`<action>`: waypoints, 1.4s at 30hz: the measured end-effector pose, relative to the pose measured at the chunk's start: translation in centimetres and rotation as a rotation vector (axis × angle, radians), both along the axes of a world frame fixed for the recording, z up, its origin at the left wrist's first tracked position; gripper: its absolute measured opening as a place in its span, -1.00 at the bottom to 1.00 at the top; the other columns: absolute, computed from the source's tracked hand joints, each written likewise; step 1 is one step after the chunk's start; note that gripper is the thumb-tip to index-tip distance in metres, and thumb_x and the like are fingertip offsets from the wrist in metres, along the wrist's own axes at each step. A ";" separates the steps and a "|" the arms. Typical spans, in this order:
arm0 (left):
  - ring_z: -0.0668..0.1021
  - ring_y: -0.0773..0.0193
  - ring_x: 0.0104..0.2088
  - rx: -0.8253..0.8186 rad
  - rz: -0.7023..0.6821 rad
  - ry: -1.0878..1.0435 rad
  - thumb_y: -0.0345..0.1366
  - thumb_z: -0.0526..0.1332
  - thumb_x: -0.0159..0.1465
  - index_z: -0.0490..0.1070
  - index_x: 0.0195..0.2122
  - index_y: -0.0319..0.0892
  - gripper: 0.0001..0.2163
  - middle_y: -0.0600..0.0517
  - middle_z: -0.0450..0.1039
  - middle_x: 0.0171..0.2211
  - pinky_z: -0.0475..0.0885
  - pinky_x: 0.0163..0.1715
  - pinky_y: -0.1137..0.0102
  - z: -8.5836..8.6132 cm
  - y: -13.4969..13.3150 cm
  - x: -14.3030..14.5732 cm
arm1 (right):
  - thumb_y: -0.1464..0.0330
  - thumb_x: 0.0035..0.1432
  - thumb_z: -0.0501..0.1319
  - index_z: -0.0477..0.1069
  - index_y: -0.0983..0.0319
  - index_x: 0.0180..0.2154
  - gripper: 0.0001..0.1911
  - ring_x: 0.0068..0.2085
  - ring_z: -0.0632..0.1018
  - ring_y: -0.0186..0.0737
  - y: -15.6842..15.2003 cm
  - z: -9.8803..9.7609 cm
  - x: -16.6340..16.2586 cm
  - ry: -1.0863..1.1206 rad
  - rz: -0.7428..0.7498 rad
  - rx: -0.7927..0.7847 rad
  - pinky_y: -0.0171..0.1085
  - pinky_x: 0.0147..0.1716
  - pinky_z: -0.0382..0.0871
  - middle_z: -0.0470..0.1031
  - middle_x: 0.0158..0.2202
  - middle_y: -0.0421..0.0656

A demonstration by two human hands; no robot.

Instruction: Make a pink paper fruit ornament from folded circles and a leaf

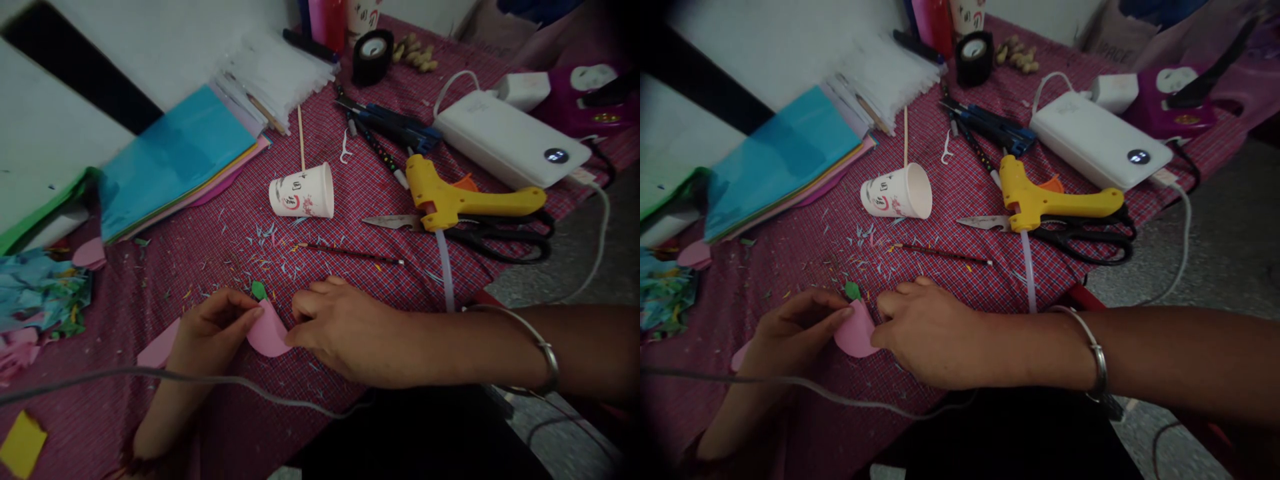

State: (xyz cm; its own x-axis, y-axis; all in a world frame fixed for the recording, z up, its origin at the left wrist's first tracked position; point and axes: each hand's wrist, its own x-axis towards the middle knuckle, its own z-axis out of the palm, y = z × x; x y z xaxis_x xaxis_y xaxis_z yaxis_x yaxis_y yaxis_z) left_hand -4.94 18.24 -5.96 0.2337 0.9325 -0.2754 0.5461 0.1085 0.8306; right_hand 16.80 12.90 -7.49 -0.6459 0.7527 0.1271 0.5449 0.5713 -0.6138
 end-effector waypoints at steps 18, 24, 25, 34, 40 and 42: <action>0.46 0.41 -0.54 0.049 -0.074 0.012 -0.32 0.32 0.04 0.47 -0.48 -0.15 -0.94 0.11 0.48 -0.54 0.36 -0.56 0.56 -0.5 0.2 -0.1 | 0.37 0.21 0.19 0.50 0.14 -0.17 -0.83 -0.28 0.35 -0.16 0.1 0.0 0.0 -0.036 -0.002 0.037 -0.18 -0.32 0.05 0.39 -0.31 -0.17; 0.47 0.41 -0.54 0.081 -0.049 0.026 -0.32 0.32 0.03 0.47 -0.49 -0.17 -0.94 0.11 0.48 -0.55 0.36 -0.54 0.55 -0.2 -0.2 0.5 | 0.37 0.21 0.19 0.50 0.14 -0.15 -0.83 -0.27 0.35 -0.15 -0.1 0.0 0.0 -0.049 0.006 0.052 -0.16 -0.30 0.06 0.40 -0.28 -0.16; 0.47 0.41 -0.54 0.095 -0.055 0.035 -0.32 0.32 0.03 0.47 -0.49 -0.18 -0.93 0.11 0.48 -0.55 0.36 -0.55 0.54 -0.1 -0.3 0.6 | 0.37 0.21 0.19 0.50 0.14 -0.16 -0.83 -0.26 0.36 -0.15 -0.1 0.0 -0.1 -0.052 0.007 0.055 -0.16 -0.30 0.06 0.40 -0.28 -0.16; 0.44 0.38 -0.55 0.296 -0.208 0.204 -0.34 0.24 0.15 0.44 -0.43 -0.17 -0.96 0.11 0.43 -0.54 0.33 -0.57 0.48 -0.5 -0.8 0.5 | 0.37 0.18 0.23 0.49 0.15 -0.22 -0.89 -0.29 0.34 -0.14 0.0 0.0 -0.3 -0.080 0.002 0.107 -0.17 -0.34 0.04 0.37 -0.33 -0.18; 0.42 0.32 -0.39 0.571 -0.348 0.340 -0.42 0.16 0.21 0.45 -0.39 -0.17 -0.91 0.05 0.32 -0.41 0.35 -0.42 0.41 -0.3 -1.3 0.8 | 0.37 0.20 0.21 0.48 0.17 -0.26 -0.91 -0.35 0.30 -0.19 -0.1 0.3 -0.4 -0.130 0.011 0.124 -0.19 -0.36 0.02 0.36 -0.34 -0.18; 0.39 0.29 -0.34 0.624 -0.351 0.365 -0.40 0.18 0.20 0.48 -0.39 -0.16 -0.91 0.03 0.27 -0.38 0.36 -0.38 0.38 -0.1 -1.3 0.8 | 0.38 0.20 0.21 0.48 0.17 -0.26 -0.92 -0.36 0.29 -0.20 -0.2 0.3 -0.4 -0.149 0.015 0.133 -0.19 -0.36 0.02 0.36 -0.35 -0.18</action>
